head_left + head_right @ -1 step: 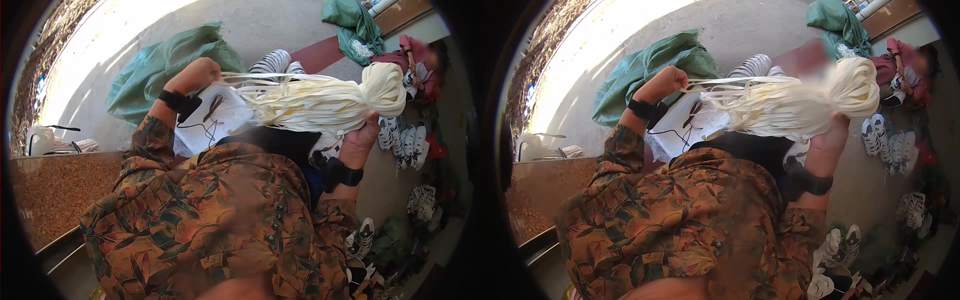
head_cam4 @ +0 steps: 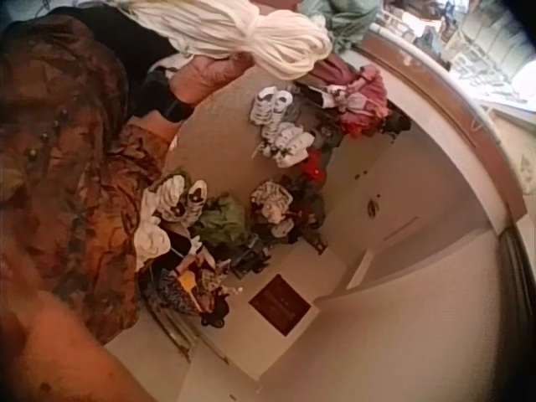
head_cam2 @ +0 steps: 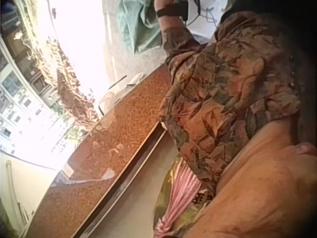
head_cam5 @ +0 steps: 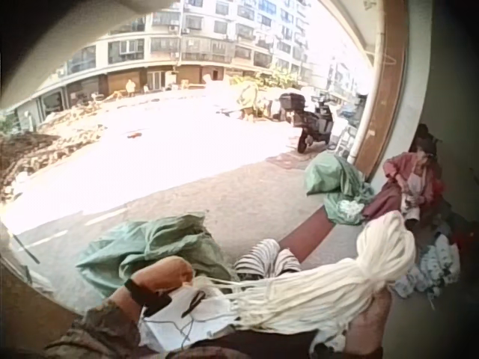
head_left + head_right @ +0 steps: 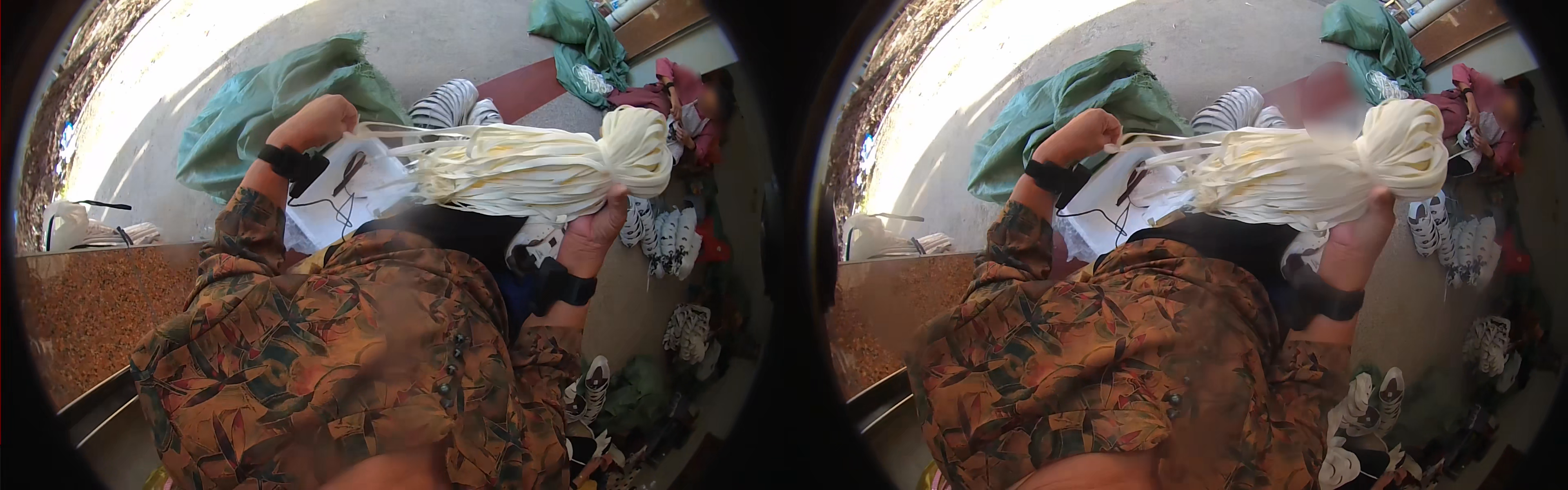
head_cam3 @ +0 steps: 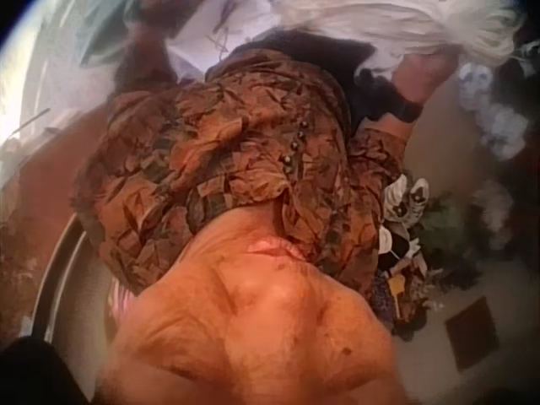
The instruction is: Lacing and organizing shoe uppers during manufacturing process.
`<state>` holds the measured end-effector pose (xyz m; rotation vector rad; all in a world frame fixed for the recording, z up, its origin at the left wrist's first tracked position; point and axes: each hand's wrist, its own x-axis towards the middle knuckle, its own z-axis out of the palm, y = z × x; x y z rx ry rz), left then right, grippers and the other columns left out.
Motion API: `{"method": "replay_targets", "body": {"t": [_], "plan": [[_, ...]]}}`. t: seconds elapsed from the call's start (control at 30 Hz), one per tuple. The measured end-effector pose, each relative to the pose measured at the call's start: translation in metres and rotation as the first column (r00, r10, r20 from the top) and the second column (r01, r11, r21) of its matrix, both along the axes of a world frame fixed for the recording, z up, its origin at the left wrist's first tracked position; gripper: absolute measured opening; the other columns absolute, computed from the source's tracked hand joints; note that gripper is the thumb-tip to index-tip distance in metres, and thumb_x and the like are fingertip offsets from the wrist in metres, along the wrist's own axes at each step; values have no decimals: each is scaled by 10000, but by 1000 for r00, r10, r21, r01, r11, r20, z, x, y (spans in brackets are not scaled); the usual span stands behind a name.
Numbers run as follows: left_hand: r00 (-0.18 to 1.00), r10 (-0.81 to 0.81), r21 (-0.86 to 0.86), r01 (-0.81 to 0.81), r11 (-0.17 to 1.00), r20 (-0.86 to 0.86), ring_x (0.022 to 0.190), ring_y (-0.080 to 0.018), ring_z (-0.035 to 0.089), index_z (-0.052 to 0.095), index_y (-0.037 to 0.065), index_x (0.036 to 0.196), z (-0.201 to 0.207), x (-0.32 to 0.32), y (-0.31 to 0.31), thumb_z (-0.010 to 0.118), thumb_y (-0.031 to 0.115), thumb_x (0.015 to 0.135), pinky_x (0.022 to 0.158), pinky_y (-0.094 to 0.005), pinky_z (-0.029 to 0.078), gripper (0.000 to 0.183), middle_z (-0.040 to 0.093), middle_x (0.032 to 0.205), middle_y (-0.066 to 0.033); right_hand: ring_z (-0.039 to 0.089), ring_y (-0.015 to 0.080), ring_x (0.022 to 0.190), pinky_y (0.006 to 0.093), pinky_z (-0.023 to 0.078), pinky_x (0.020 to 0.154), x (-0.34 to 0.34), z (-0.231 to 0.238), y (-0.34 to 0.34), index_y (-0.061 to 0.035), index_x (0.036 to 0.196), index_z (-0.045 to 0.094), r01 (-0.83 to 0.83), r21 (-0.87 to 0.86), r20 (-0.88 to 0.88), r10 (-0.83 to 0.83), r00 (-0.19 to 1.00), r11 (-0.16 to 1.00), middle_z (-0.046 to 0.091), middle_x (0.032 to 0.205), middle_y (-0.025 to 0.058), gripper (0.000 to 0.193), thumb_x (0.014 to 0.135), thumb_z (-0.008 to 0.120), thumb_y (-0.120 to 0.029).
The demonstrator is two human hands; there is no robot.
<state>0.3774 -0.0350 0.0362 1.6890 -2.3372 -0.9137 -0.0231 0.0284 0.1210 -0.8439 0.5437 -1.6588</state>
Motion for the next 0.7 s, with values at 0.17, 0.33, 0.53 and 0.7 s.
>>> {"method": "replay_targets", "body": {"t": [0.17, 0.33, 0.53, 0.7], "plan": [[999, -5, -376, -11, 926, -39, 981, -313, 564, 601, 35, 994, 7, -13, 5, 609, 42, 687, 863, -372, 446, 307, 612, 1047, -129, 492, 308, 1169, 440, 388, 1019, 33, 6, 7, -2, 1344, 351, 135, 8, -427, -119, 896, 991, 478, 1284, 174, 736, 707, 704, -107], [710, -345, -456, 38, 889, -614, 1180, -220, 499, 439, 11, 1304, 53, -61, 2, 806, 230, 648, 1016, -380, 376, 783, 531, 1276, -126, 502, 291, 1158, 413, 388, 1016, 51, 16, 7, -13, 1352, 348, 91, 60, -267, -72, 961, 994, 486, 1274, 143, 734, 661, 590, 40], [381, -564, -540, 178, 823, -733, 1127, -244, 512, 380, 6, 1306, 77, -143, 14, 844, 403, 566, 989, -361, 378, 960, 519, 1218, -126, 494, 212, 1137, 355, 389, 985, 76, -16, 15, 8, 1301, 398, 6, 160, -492, 75, 867, 987, 505, 1223, 107, 626, 739, 673, -34], [429, -235, -248, 26, 968, -872, 1058, -254, 588, 334, 2, 1312, 59, -176, 32, 817, 250, 618, 910, -340, 455, 881, 582, 1132, -145, 443, 178, 1173, 314, 365, 987, 67, -4, 15, 17, 1333, 348, -206, 116, -850, 204, 485, 972, 457, 1285, 114, 643, 847, 668, -257]]}}
